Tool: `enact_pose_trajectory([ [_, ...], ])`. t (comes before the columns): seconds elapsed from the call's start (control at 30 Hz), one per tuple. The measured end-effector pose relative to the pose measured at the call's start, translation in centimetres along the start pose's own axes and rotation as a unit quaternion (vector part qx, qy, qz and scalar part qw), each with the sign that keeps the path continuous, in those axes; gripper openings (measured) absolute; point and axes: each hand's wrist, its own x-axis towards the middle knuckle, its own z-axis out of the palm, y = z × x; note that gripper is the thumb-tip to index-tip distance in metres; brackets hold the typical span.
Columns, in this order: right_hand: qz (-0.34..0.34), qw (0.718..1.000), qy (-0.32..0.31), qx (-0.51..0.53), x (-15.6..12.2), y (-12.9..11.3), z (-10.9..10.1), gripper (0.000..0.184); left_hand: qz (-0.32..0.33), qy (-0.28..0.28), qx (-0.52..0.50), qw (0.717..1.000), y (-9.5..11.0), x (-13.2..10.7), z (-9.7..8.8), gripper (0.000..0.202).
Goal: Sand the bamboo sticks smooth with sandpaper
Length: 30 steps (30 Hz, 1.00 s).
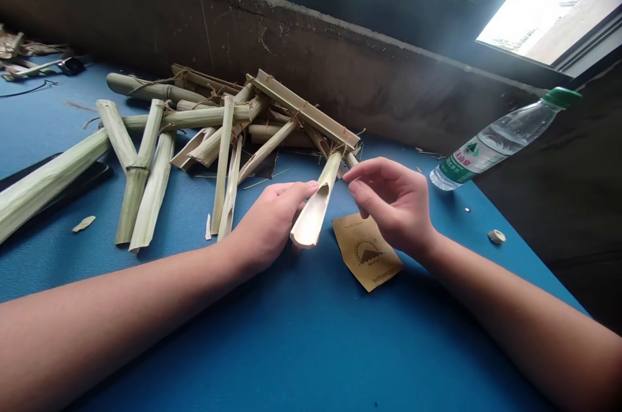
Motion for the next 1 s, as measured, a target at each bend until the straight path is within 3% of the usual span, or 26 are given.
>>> enact_pose_trajectory([
  [0.13, -0.062, 0.996, -0.008, -0.061, -0.6, 0.4, 0.4, 0.015, 0.002, -0.001, 0.0, 1.0, 0.1, 0.0, 0.0, 0.046],
  [0.33, -0.153, 0.977, -0.042, -0.14, -0.9, 0.9, 0.5, 0.032, 0.012, -0.006, 0.02, 1.0, 0.0, 0.0, 0.0, 0.048],
  [0.47, -0.246, 0.943, -0.051, -0.219, -0.9, 1.4, 0.2, 0.036, 0.014, -0.013, 0.015, 1.0, -0.2, 0.1, 0.0, 0.045],
  [0.6, -0.287, 0.902, -0.069, -0.316, -0.8, 1.2, 0.0, 0.032, 0.031, -0.033, 0.006, 0.999, -0.6, 0.1, 0.1, 0.048],
  [0.73, -0.349, 0.84, -0.051, -0.412, -0.7, 0.7, -0.1, 0.03, 0.034, -0.02, 0.016, 0.999, -0.8, -0.1, 0.2, 0.046],
  [0.8, -0.36, 0.823, -0.059, -0.435, -0.7, 0.5, -0.2, 0.03, 0.032, -0.017, 0.02, 0.999, -0.9, 0.0, 0.3, 0.047],
  [0.87, -0.349, 0.839, -0.094, -0.406, -0.8, 0.6, -0.2, 0.033, 0.041, -0.018, 0.014, 0.999, -0.9, 0.0, 0.3, 0.045],
  [0.93, -0.318, 0.893, -0.102, -0.302, -1.0, 0.9, 0.0, 0.035, 0.049, -0.019, 0.001, 0.999, -1.1, 0.1, 0.3, 0.042],
  [1.0, -0.253, 0.952, -0.06, -0.16, -1.0, 1.1, 0.3, 0.033, 0.046, -0.018, -0.006, 0.999, -1.2, 0.2, 0.3, 0.04],
])
